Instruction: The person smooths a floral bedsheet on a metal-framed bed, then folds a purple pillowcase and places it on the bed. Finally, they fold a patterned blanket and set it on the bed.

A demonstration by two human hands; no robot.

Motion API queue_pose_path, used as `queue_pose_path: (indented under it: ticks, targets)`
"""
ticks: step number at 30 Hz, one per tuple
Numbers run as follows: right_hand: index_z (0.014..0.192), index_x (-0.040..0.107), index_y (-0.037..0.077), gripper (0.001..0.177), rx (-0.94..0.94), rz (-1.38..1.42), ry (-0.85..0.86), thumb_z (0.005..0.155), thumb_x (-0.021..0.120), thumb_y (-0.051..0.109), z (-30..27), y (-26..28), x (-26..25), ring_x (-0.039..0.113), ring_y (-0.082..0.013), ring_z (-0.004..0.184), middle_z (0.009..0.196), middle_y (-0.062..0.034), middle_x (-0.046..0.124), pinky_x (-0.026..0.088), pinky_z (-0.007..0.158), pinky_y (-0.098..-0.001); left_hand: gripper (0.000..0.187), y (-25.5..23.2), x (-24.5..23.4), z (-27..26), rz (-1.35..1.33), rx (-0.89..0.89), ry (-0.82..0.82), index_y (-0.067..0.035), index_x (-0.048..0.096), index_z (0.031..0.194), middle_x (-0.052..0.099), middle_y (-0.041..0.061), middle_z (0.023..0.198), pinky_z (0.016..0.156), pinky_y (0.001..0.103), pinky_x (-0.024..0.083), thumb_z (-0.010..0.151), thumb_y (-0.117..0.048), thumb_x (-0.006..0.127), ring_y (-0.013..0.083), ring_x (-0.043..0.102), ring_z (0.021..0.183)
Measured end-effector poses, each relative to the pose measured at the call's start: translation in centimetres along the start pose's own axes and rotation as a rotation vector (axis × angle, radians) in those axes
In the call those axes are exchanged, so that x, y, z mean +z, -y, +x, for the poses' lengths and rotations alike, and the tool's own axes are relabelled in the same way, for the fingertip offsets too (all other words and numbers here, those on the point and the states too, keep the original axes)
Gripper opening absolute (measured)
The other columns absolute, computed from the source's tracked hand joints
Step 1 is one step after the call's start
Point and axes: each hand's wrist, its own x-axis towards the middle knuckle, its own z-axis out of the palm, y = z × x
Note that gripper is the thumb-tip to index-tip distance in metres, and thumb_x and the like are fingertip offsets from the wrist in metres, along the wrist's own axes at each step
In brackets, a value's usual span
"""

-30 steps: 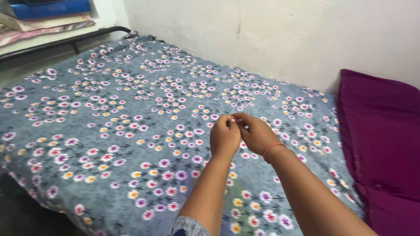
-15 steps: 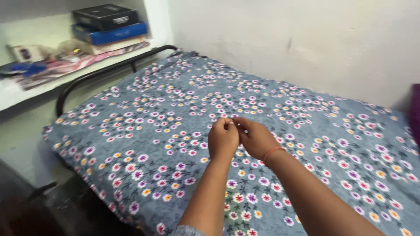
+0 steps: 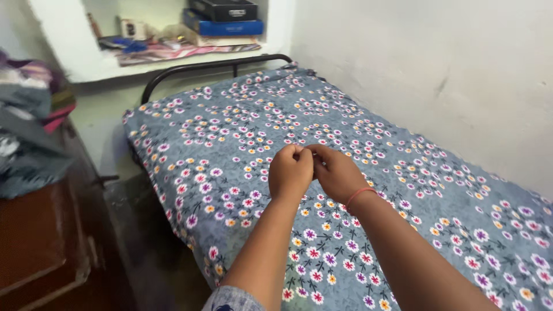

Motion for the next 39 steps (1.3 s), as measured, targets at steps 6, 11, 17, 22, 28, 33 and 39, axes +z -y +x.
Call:
queue_pose_path:
  ticks: [6, 11, 17, 22, 28, 33, 39]
  targets:
    - [0.126, 0.066, 0.009, 0.031, -0.042, 0.081, 0.086, 0.099, 0.053, 0.016, 0.4, 2.9, 0.7, 0.077, -0.0190, 0.089, 0.103, -0.0091, 0.079, 0.058, 0.082, -0.0335, 0.025, -0.8, -3.3, -1.0, -0.051, -0.010, -0.060, -0.011, 0.073, 0.092, 0.078, 0.006, 0.083, 0.072, 0.038, 0.057, 0.085, -0.030, 0.060, 0.0236, 0.076, 0.078]
    - [0.126, 0.066, 0.007, 0.031, -0.107, 0.175, 0.107, 0.099, 0.053, 0.014, 2.6, 6.7, 4.2, 0.076, -0.0154, 0.087, 0.103, -0.0075, 0.078, 0.058, 0.081, -0.0319, 0.025, -0.7, -8.7, 1.1, 0.003, 0.002, -0.103, -0.009, 0.074, 0.088, 0.077, 0.007, 0.083, 0.071, 0.039, 0.057, 0.085, -0.030, 0.061, 0.0246, 0.075, 0.077]
    - [0.126, 0.066, 0.006, 0.030, -0.227, 0.227, 0.070, 0.099, 0.054, 0.012, 7.6, 13.8, 10.6, 0.074, -0.0178, 0.082, 0.098, -0.0087, 0.078, 0.059, 0.077, -0.0329, 0.025, -0.4, -18.2, 6.1, 0.044, 0.085, -0.181, -0.009, 0.074, 0.085, 0.078, 0.008, 0.081, 0.071, 0.039, 0.057, 0.085, -0.030, 0.060, 0.0253, 0.076, 0.076]
    - [0.126, 0.066, 0.007, 0.033, -0.281, 0.290, 0.104, 0.096, 0.052, 0.008, 10.0, 18.9, 15.2, 0.077, -0.0172, 0.082, 0.096, -0.0089, 0.077, 0.060, 0.077, -0.0324, 0.026, 0.4, -25.1, 9.3, 0.123, 0.100, -0.256, -0.009, 0.075, 0.084, 0.077, 0.008, 0.082, 0.071, 0.040, 0.056, 0.084, -0.031, 0.062, 0.0266, 0.075, 0.078]
    - [0.130, 0.063, 0.007, 0.035, -0.385, 0.229, 0.150, 0.096, 0.054, 0.011, 10.7, 23.2, 18.7, 0.076, -0.0205, 0.082, 0.097, -0.0117, 0.078, 0.058, 0.077, -0.0345, 0.024, 2.0, -30.2, 9.9, 0.115, 0.143, -0.416, -0.008, 0.075, 0.082, 0.077, 0.009, 0.081, 0.071, 0.040, 0.056, 0.082, -0.029, 0.063, 0.0267, 0.074, 0.076]
    - [0.128, 0.062, 0.005, 0.035, -0.540, 0.266, 0.195, 0.094, 0.057, 0.010, 10.4, 25.7, 19.8, 0.077, -0.0231, 0.087, 0.102, -0.0136, 0.077, 0.059, 0.079, -0.0354, 0.024, 2.0, -32.8, 9.1, 0.125, 0.136, -0.521, -0.007, 0.074, 0.083, 0.075, 0.011, 0.078, 0.067, 0.041, 0.055, 0.083, -0.029, 0.064, 0.0281, 0.073, 0.073]
    - [0.132, 0.060, 0.006, 0.040, -0.580, 0.289, 0.330, 0.092, 0.056, 0.009, 8.4, 27.9, 19.9, 0.078, -0.0256, 0.092, 0.108, -0.0130, 0.077, 0.060, 0.080, -0.0351, 0.025, 0.9, -35.1, 5.7, 0.080, 0.081, -0.616, -0.008, 0.075, 0.083, 0.077, 0.010, 0.077, 0.068, 0.038, 0.056, 0.082, -0.030, 0.063, 0.0258, 0.075, 0.072]
